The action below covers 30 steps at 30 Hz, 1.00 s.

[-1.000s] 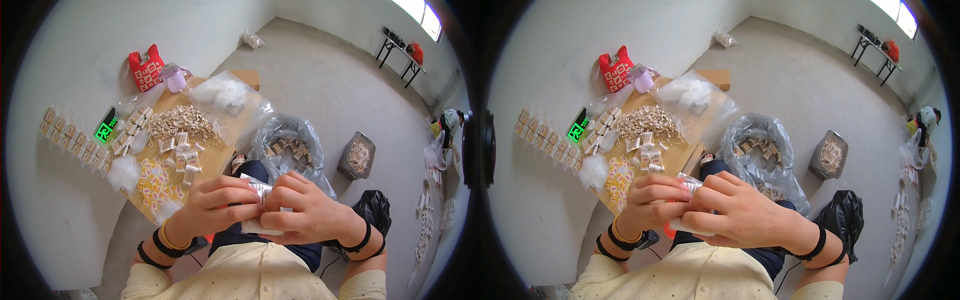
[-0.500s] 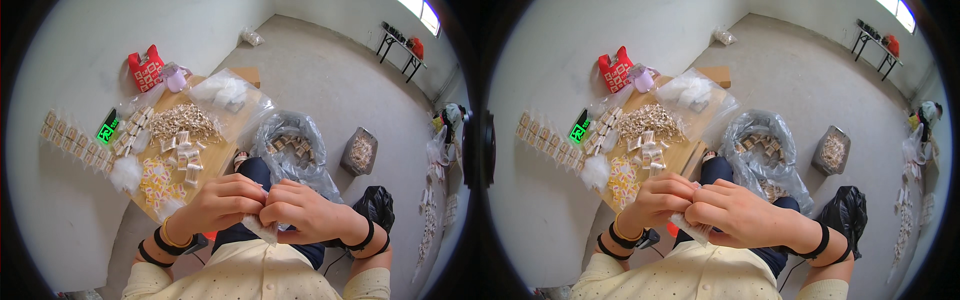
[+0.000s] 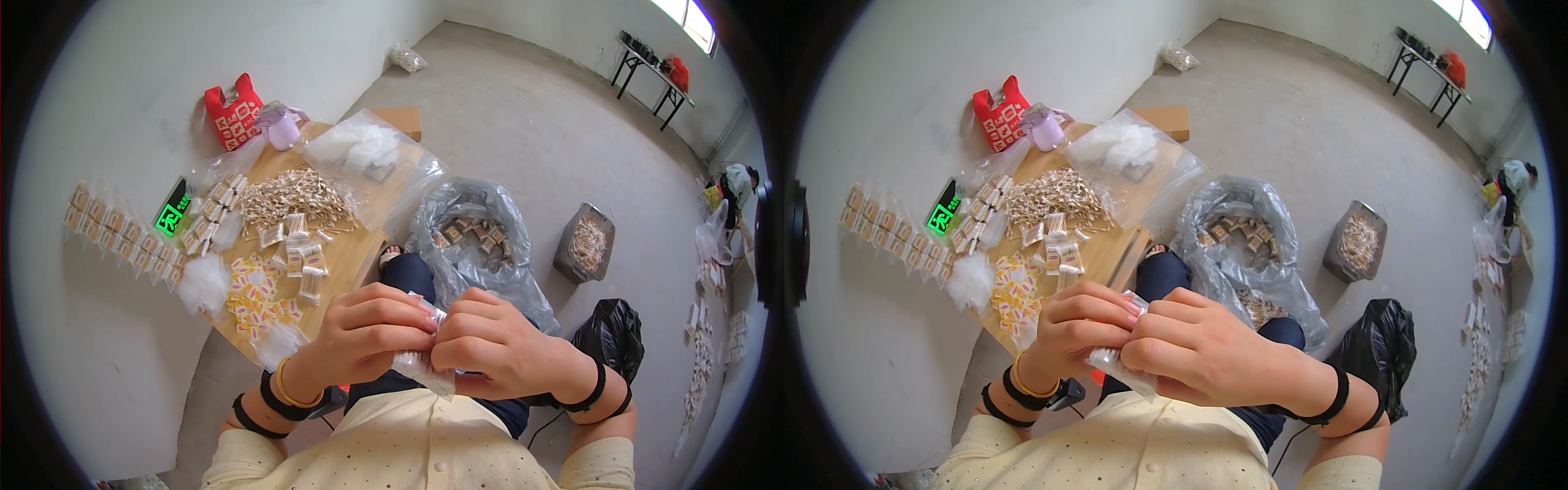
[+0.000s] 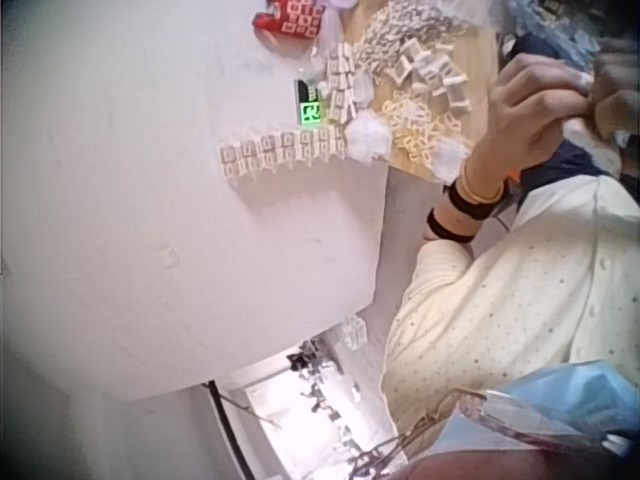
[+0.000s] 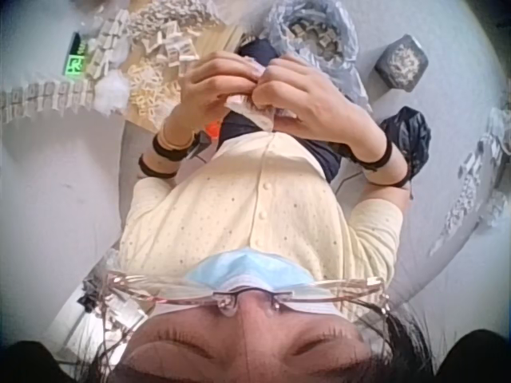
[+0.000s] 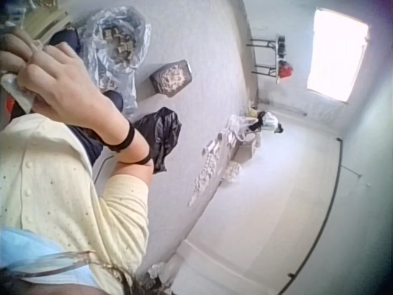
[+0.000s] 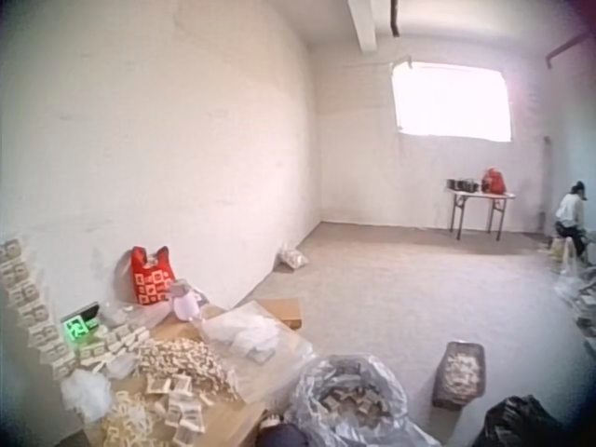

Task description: The person sits on the floor and repeatedly picks up small rectangular items and clear plastic bags. They insert the items into the bags and fold the tops closed, placing the finished packages on a wooden board.

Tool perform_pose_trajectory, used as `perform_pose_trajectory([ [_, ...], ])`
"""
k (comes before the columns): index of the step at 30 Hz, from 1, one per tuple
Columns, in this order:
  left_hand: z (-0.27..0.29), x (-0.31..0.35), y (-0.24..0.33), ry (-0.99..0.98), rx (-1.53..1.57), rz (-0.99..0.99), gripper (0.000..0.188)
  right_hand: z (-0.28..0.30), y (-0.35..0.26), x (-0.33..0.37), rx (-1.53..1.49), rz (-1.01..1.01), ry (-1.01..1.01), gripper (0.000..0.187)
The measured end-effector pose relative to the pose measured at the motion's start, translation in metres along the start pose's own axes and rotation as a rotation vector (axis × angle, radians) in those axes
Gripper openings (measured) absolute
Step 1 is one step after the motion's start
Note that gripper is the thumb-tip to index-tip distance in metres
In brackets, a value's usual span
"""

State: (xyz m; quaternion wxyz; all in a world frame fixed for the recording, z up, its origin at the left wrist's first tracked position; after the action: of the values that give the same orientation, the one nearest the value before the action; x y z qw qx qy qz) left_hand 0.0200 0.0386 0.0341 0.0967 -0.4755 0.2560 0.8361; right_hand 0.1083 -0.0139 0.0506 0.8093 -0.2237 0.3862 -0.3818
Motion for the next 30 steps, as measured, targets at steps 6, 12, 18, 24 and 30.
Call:
perform_pose_trajectory([
  [6, 0.003, 0.005, 0.0, 0.087, -0.042, 0.036, 0.02, 0.007, 0.001, 0.005, 0.136, 0.019, 0.124, 0.034],
  [12, 0.005, -0.003, 0.008, 0.071, -0.148, 0.017, 0.025, 0.016, 0.009, 0.014, 0.164, 0.025, 0.299, 0.035],
  [18, 0.011, -0.009, 0.023, 0.052, -0.236, 0.002, 0.029, 0.023, 0.009, 0.009, 0.143, -0.022, 0.4, 0.034],
  [24, 0.018, 0.003, 0.004, 0.21, -0.058, 0.22, 0.027, 0.025, 0.014, 0.009, 0.112, -0.072, 0.442, 0.033],
  [30, 0.019, 0.007, -0.004, 0.211, 0.008, 0.328, 0.022, 0.028, 0.024, 0.003, -0.069, -0.165, 0.436, 0.034],
])
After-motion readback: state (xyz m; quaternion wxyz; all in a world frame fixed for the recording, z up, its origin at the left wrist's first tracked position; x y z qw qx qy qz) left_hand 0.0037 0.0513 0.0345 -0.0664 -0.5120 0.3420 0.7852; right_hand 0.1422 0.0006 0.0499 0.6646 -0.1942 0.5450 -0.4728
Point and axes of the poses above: each hand's wrist, its own x-axis away from the middle knuckle, its own z-axis out of the back of the hand, y = z × x, the point moved 10 cm from there along -x, towards the middle knuckle, and after that the axes turned 13 degrees about -z, right-handed, at the moved point
